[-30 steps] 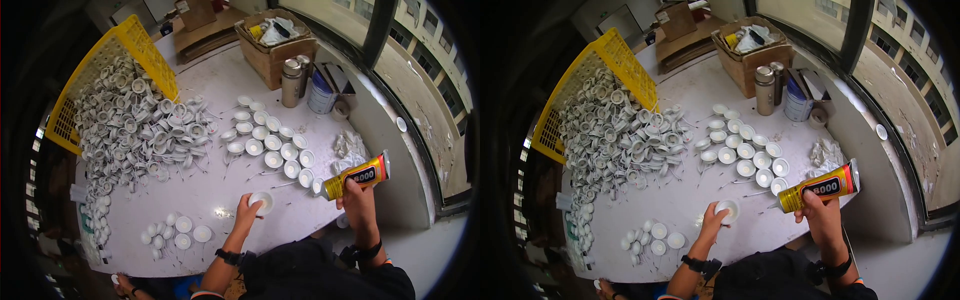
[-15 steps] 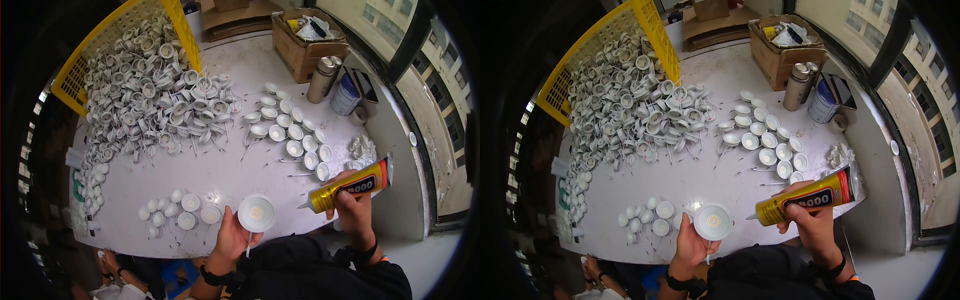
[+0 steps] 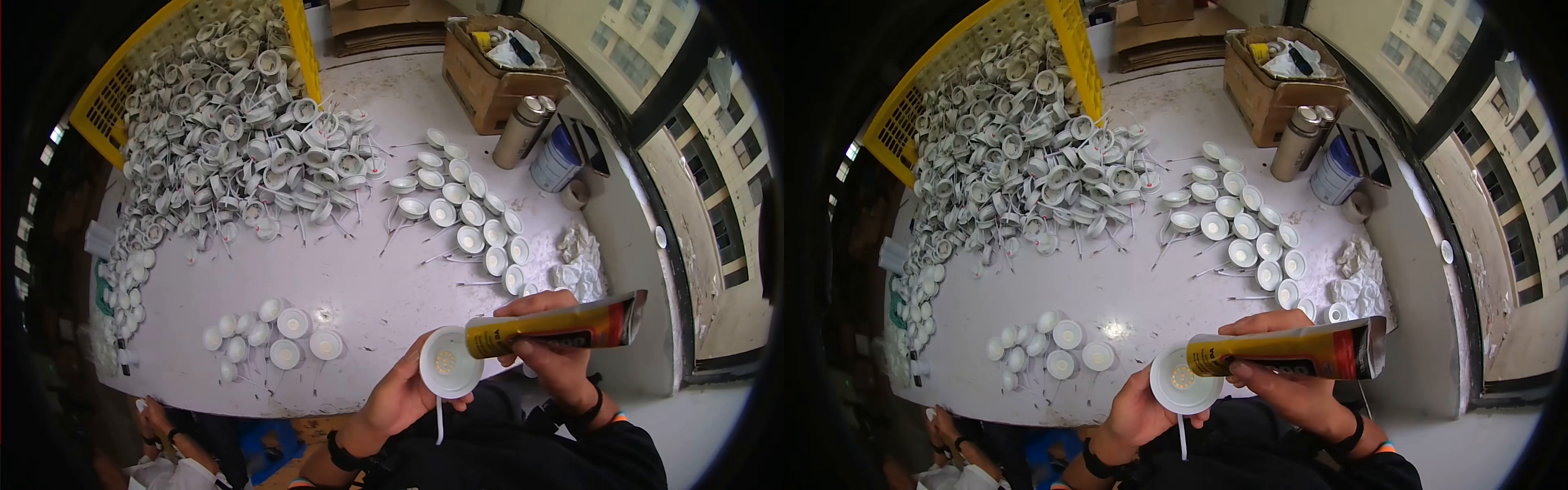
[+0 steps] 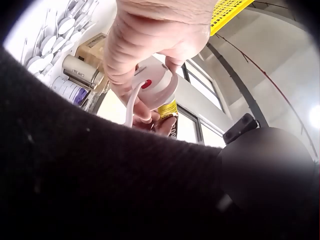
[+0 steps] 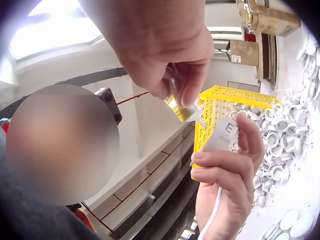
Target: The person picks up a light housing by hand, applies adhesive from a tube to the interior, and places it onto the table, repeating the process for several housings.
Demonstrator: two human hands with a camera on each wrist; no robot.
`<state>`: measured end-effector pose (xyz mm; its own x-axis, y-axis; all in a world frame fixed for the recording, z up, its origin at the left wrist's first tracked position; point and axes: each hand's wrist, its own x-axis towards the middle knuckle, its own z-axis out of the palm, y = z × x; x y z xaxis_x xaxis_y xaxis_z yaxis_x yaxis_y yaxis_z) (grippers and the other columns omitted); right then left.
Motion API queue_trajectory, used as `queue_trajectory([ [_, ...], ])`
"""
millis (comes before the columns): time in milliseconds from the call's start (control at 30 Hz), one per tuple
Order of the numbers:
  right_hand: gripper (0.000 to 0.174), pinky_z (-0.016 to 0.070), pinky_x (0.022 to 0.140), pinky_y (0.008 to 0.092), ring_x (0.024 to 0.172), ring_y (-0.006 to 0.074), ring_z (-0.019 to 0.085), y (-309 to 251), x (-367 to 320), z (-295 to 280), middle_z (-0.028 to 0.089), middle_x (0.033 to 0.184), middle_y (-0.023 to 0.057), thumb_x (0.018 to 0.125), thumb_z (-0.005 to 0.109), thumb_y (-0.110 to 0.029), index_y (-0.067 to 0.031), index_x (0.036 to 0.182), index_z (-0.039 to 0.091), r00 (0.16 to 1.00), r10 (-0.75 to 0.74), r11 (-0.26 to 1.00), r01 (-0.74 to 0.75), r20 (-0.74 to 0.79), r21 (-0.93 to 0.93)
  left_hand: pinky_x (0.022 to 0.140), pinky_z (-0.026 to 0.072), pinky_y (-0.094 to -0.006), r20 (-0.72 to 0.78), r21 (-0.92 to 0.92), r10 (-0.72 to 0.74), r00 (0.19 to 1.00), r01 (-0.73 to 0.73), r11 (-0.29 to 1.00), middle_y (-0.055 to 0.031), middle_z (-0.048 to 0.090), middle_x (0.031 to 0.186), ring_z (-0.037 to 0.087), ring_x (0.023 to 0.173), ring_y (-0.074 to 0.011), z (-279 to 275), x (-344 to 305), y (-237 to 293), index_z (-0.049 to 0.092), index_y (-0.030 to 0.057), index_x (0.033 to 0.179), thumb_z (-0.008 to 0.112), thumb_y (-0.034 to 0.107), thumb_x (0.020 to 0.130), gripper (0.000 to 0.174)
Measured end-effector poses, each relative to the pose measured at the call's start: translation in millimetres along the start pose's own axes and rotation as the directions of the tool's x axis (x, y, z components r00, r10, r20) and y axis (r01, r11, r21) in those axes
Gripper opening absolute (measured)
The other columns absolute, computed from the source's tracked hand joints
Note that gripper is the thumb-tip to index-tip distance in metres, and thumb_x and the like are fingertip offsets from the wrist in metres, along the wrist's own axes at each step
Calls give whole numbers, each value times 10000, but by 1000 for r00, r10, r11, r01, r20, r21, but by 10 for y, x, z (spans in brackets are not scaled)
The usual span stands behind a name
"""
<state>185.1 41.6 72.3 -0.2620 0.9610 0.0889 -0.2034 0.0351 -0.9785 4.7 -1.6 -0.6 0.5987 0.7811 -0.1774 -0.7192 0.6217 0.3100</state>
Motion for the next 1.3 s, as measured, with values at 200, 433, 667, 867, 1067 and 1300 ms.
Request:
queue_trajectory([
  [200,310,503,638,244,792,178,573,6,3,-6,536,963,165,698,612,32,20,953,438,1000,13,999,-13,-8,-32,675,489,-350,59,-17,25,998,-24,1000,-198,468,1048,562,829,-292,-47,11,-33,205,28,1241,264,396,875,522],
  [433,320,484,718,275,860,183,554,12,-10,1,532,973,161,689,615,34,14,957,442,1000,17,998,-18,-18,-57,643,502,-324,58,27,-12,998,10,1000,-197,467,1056,575,807,-295,-12,8,-38,195,13,1238,268,410,870,546],
  [667,322,459,753,287,880,185,540,6,-27,-15,523,982,151,690,618,18,4,959,442,1000,27,996,-28,-10,-85,637,507,-317,54,25,-12,998,11,1000,-198,468,1058,578,797,-291,-12,13,-56,186,14,1242,273,421,867,561],
  [867,331,456,748,283,877,185,540,29,-35,-25,523,982,149,689,620,16,5,966,441,1000,5,996,-5,3,-87,627,510,-310,51,20,-17,999,16,1000,-196,479,1042,580,790,-278,17,24,-52,194,11,1242,266,422,869,560],
  [1067,339,453,750,292,872,194,541,44,-21,-35,521,982,153,686,618,24,5,972,437,999,-33,995,36,34,-89,616,511,-305,94,-6,-2,996,2,1000,-198,480,1040,580,786,-270,4,34,-57,202,4,1242,260,427,868,567],
  [1300,322,449,751,297,873,220,554,34,44,-13,542,934,146,678,640,11,-17,949,470,966,-155,954,201,208,-221,620,509,-311,111,-70,-13,994,21,997,-200,496,1007,581,777,-261,-23,54,-95,220,-5,1236,247,430,871,569],
])
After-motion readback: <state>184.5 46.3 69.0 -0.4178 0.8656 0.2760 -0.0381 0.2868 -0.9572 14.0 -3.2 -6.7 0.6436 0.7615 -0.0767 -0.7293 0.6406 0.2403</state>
